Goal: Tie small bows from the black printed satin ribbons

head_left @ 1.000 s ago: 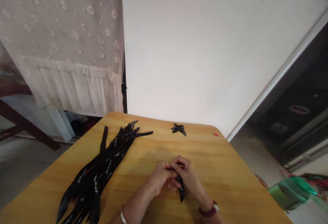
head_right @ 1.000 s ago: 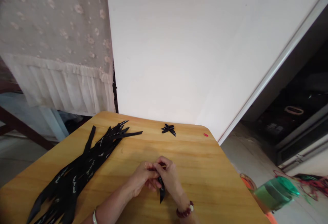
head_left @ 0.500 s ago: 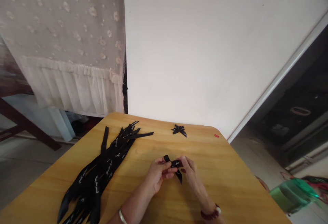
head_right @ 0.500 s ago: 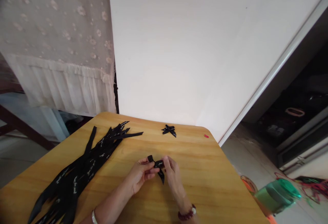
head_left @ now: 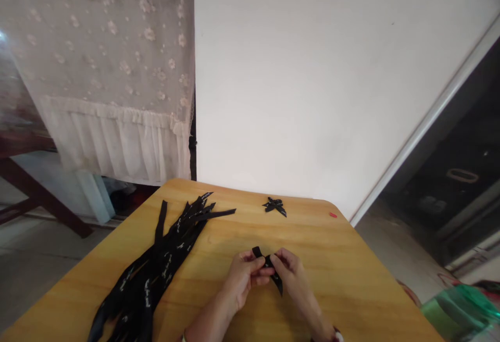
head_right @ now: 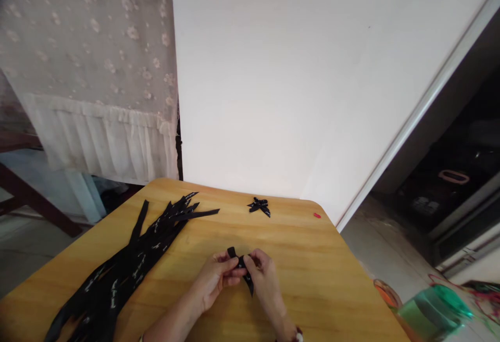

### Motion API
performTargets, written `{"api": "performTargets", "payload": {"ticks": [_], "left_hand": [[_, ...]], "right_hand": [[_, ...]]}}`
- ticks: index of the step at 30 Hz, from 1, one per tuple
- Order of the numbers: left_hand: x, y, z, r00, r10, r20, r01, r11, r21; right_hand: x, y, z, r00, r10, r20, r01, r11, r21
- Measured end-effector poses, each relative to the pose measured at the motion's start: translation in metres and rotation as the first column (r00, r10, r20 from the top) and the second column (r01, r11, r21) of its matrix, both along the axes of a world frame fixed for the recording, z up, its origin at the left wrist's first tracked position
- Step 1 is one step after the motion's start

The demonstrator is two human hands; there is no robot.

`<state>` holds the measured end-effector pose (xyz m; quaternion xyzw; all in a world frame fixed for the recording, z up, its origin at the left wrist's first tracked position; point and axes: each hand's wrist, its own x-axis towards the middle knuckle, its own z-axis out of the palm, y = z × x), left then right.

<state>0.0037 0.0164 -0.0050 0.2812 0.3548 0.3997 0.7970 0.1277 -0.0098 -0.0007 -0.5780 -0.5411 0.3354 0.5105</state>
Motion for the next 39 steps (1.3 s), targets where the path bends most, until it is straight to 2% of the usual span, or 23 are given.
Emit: {"api": "performTargets", "payload": {"ticks": [6, 11, 14, 16, 18, 22, 26, 30, 34, 39], "left_hand": [[0.001, 0.000, 0.002, 1.000, 0.005, -0.014, -0.005, 1.000, 0.024], [0.001, -0.003, 0.005, 0.999, -0.010, -0.049, 0.013, 0.999, 0.047], [0.000, -0.004, 0.006, 0.998, -0.003, -0.064, 0.006, 0.999, 0.045], [0.001, -0.004, 0.006, 0.997, 0.005, -0.075, -0.002, 0.999, 0.044], [0.001, -0.005, 0.006, 0.997, 0.000, -0.077, 0.004, 0.999, 0.053], [0.001, -0.004, 0.007, 0.998, -0.019, -0.067, 0.022, 0.999, 0.042], [-0.003, -0.001, 0.008, 0.997, 0.029, -0.071, -0.028, 1.000, 0.013], [-0.004, 0.001, 0.006, 0.995, 0.006, -0.097, 0.000, 0.998, 0.060], [-0.002, -0.001, 0.004, 0.993, -0.038, -0.112, 0.050, 0.993, 0.105], [0.000, -0.004, 0.005, 0.988, -0.034, -0.148, 0.049, 0.994, 0.101]], "right_hand": [[0.000, 0.002, -0.005, 0.999, -0.015, 0.028, 0.015, 1.000, 0.018], [-0.002, -0.002, 0.001, 0.985, -0.066, -0.158, 0.057, 0.997, -0.058], [-0.003, -0.004, 0.006, 0.979, 0.008, -0.205, -0.020, 0.998, -0.055], [-0.004, -0.004, 0.007, 0.979, 0.080, -0.188, -0.089, 0.995, -0.040], [-0.004, -0.004, 0.008, 0.980, 0.099, -0.172, -0.107, 0.994, -0.035], [-0.003, -0.004, 0.013, 0.984, 0.035, -0.174, -0.046, 0.997, -0.059], [0.000, -0.004, 0.014, 0.978, 0.010, -0.208, -0.026, 0.997, -0.072], [0.001, -0.003, 0.011, 0.987, -0.006, -0.163, -0.004, 0.998, -0.059], [-0.001, -0.003, 0.012, 0.995, 0.002, -0.099, -0.006, 0.999, -0.038], [-0.003, -0.005, 0.016, 0.998, 0.028, -0.058, -0.030, 0.999, -0.030]]}}
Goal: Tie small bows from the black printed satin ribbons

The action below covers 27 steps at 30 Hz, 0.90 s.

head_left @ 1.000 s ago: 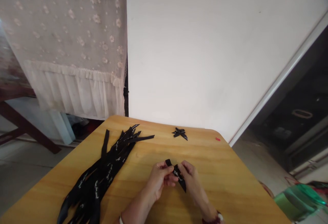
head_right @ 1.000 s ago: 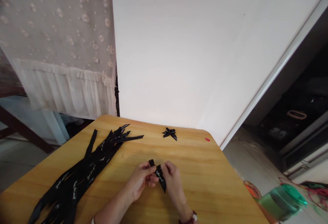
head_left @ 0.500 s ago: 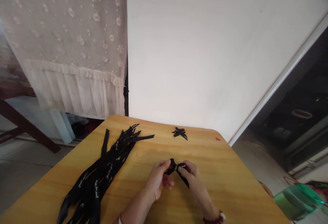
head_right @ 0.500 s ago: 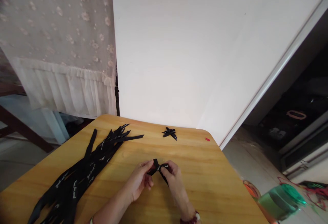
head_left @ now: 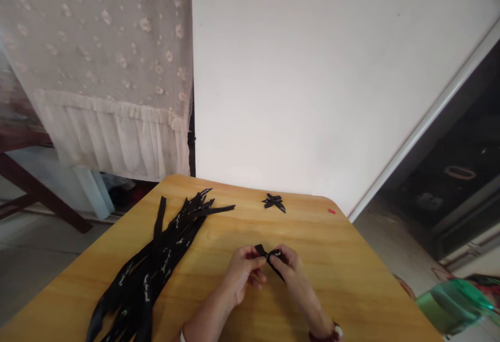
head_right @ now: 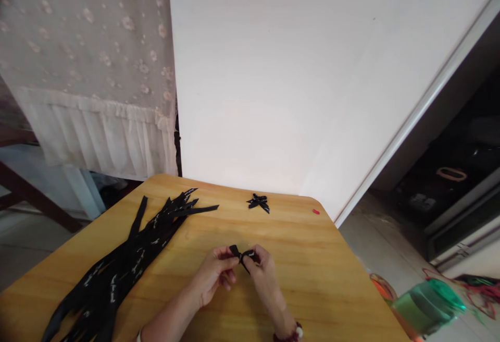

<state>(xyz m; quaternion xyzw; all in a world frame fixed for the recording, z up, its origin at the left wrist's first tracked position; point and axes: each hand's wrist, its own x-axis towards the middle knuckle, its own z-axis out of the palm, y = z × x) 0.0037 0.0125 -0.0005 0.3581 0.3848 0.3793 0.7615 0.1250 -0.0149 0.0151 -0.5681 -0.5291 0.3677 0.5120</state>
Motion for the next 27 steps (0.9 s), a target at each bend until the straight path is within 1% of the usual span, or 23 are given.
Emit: {"api": "performTargets", "payload": {"ticks": [4, 8, 12, 15, 17, 18, 20, 23, 27], "left_hand": [[0.000, 0.000, 0.001, 1.000, 0.011, -0.020, -0.011, 1.000, 0.007], [0.001, 0.000, -0.001, 1.000, 0.010, -0.022, -0.010, 1.000, 0.014], [0.002, 0.000, -0.002, 1.000, 0.024, -0.007, -0.024, 1.000, 0.015], [0.000, 0.003, -0.002, 0.996, 0.084, 0.039, -0.084, 0.996, -0.002], [-0.003, 0.005, -0.002, 0.987, 0.137, 0.078, -0.134, 0.990, -0.037], [-0.004, 0.006, -0.002, 0.983, 0.157, 0.091, -0.152, 0.987, -0.059], [-0.006, 0.009, -0.003, 0.977, 0.184, 0.104, -0.174, 0.980, -0.096], [-0.007, 0.011, -0.006, 0.972, 0.209, 0.109, -0.194, 0.973, -0.127], [-0.007, 0.012, -0.008, 0.964, 0.229, 0.138, -0.211, 0.969, -0.131]], "right_hand": [[0.000, 0.000, 0.000, 1.000, 0.000, 0.009, 0.000, 1.000, -0.012], [-0.001, 0.001, -0.003, 1.000, -0.018, 0.021, 0.018, 1.000, -0.011], [-0.001, 0.001, -0.004, 1.000, -0.022, -0.011, 0.022, 1.000, -0.021], [0.000, 0.001, -0.003, 0.994, -0.081, -0.069, 0.079, 0.996, -0.030], [0.001, 0.001, -0.002, 0.990, -0.104, -0.096, 0.100, 0.994, -0.052], [0.002, 0.001, -0.001, 0.991, -0.092, -0.092, 0.087, 0.994, -0.062], [0.003, 0.002, -0.002, 0.998, -0.026, -0.053, 0.022, 0.997, -0.071], [0.003, 0.003, -0.008, 0.998, 0.057, 0.014, -0.056, 0.997, -0.054], [0.005, 0.006, -0.021, 0.996, 0.080, 0.045, -0.078, 0.996, -0.046]]}}
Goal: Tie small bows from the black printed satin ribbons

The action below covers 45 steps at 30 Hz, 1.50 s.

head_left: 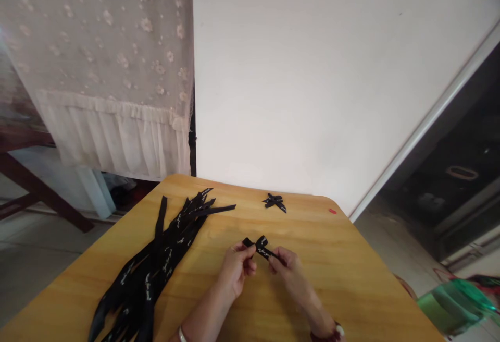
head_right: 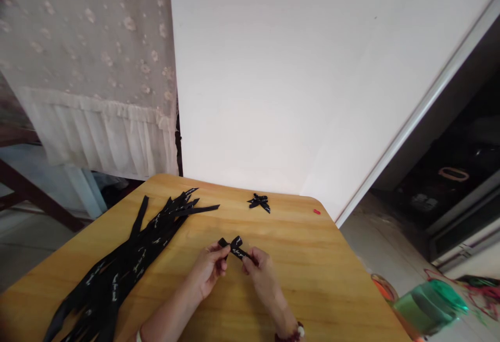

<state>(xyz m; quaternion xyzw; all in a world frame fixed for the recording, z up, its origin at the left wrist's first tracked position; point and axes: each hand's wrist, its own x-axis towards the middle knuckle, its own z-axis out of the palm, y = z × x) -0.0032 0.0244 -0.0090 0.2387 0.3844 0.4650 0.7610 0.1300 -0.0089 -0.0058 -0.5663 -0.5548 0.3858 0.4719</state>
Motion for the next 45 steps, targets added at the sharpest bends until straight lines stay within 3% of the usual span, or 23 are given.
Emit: {"api": "performTargets", "payload": {"ticks": [10, 17, 21, 24, 31, 35, 39, 45], "left_hand": [[-0.002, -0.001, 0.006, 0.997, 0.013, 0.080, -0.001, 0.990, -0.140], [-0.001, -0.005, 0.006, 0.998, -0.054, 0.030, 0.055, 0.997, -0.060], [0.001, -0.007, 0.004, 0.991, -0.132, -0.026, 0.132, 0.991, -0.021], [0.003, -0.009, 0.004, 0.982, -0.183, -0.053, 0.183, 0.983, -0.003], [0.004, -0.011, 0.005, 0.975, -0.208, -0.074, 0.210, 0.977, 0.022], [0.005, -0.011, 0.006, 0.968, -0.238, -0.076, 0.242, 0.969, 0.042], [0.006, -0.012, 0.009, 0.961, -0.256, -0.102, 0.262, 0.964, 0.049], [0.006, -0.015, 0.009, 0.959, -0.264, -0.105, 0.272, 0.960, 0.065]], "right_hand": [[0.000, -0.001, -0.003, 0.992, -0.008, 0.127, 0.010, 1.000, -0.012], [0.000, -0.004, 0.013, 0.997, -0.082, 0.016, 0.081, 0.997, 0.013], [0.001, -0.004, 0.014, 0.979, -0.185, -0.083, 0.181, 0.982, -0.055], [0.001, -0.006, 0.012, 0.971, -0.227, -0.070, 0.224, 0.973, -0.045], [-0.001, -0.008, 0.010, 0.988, -0.133, 0.083, 0.130, 0.990, 0.046], [-0.001, -0.006, 0.008, 0.974, -0.163, 0.159, 0.149, 0.984, 0.094], [-0.003, -0.008, 0.013, 0.983, -0.160, 0.088, 0.153, 0.985, 0.075], [-0.007, -0.010, 0.020, 0.999, -0.035, -0.029, 0.036, 0.999, 0.030]]}}
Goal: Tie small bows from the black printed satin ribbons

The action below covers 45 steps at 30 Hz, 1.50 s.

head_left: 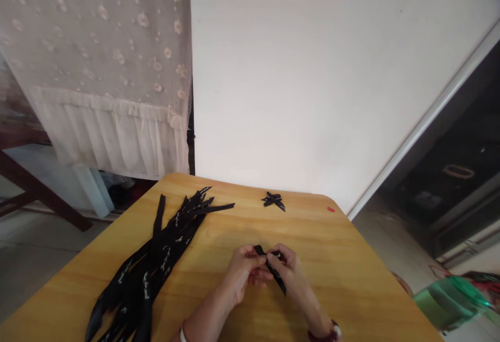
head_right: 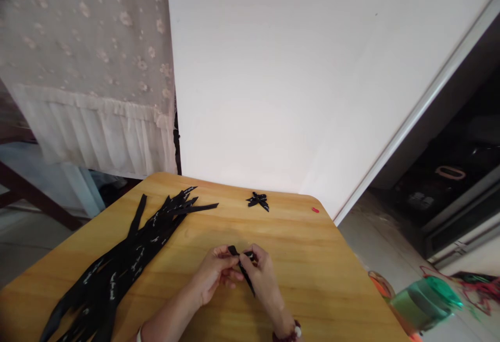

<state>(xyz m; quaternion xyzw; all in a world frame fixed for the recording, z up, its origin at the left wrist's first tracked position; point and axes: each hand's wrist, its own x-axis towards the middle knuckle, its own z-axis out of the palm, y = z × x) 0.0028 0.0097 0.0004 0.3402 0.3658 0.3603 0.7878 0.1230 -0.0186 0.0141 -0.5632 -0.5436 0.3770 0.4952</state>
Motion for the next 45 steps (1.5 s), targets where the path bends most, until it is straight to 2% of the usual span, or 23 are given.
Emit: {"api": "performTargets", "payload": {"ticks": [5, 11, 15, 19, 24, 27, 32, 34, 40, 45], "left_hand": [[-0.001, -0.001, 0.000, 0.999, -0.044, 0.017, 0.044, 0.999, 0.005], [0.002, 0.000, -0.001, 0.999, -0.005, -0.052, 0.006, 1.000, 0.024], [0.001, 0.001, -0.002, 0.999, -0.007, -0.054, 0.009, 1.000, 0.029], [0.001, 0.002, -0.004, 0.999, 0.005, -0.051, -0.004, 1.000, 0.015], [0.000, 0.003, -0.004, 0.998, 0.003, -0.055, -0.002, 1.000, 0.015], [-0.002, 0.006, -0.003, 0.996, 0.063, -0.061, -0.063, 0.998, 0.006], [-0.006, 0.012, 0.001, 0.969, 0.244, -0.026, -0.243, 0.969, 0.047], [-0.005, 0.011, 0.002, 0.974, 0.227, -0.023, -0.226, 0.973, 0.052], [0.001, 0.005, -0.002, 0.996, 0.075, -0.053, -0.071, 0.995, 0.072], [0.004, 0.005, -0.003, 0.995, 0.060, -0.079, -0.052, 0.994, 0.098]], "right_hand": [[0.002, 0.001, -0.001, 0.997, -0.049, -0.052, 0.049, 0.999, -0.003], [0.002, 0.000, 0.000, 0.998, -0.017, -0.069, 0.016, 1.000, -0.016], [0.003, 0.001, 0.001, 0.997, -0.048, -0.056, 0.047, 0.999, -0.018], [0.006, 0.001, 0.000, 0.986, -0.095, -0.135, 0.092, 0.995, -0.024], [0.008, 0.000, -0.001, 0.973, -0.086, -0.216, 0.079, 0.996, -0.041], [0.009, 0.002, -0.003, 0.980, -0.095, -0.175, 0.092, 0.995, -0.028], [0.010, 0.007, -0.008, 0.991, -0.128, 0.026, 0.127, 0.991, 0.040], [0.010, 0.007, -0.010, 0.989, -0.117, 0.085, 0.114, 0.992, 0.045], [0.008, 0.006, -0.016, 0.985, -0.077, 0.155, 0.070, 0.996, 0.049], [0.005, 0.005, -0.014, 0.979, -0.050, 0.198, 0.045, 0.998, 0.032]]}}
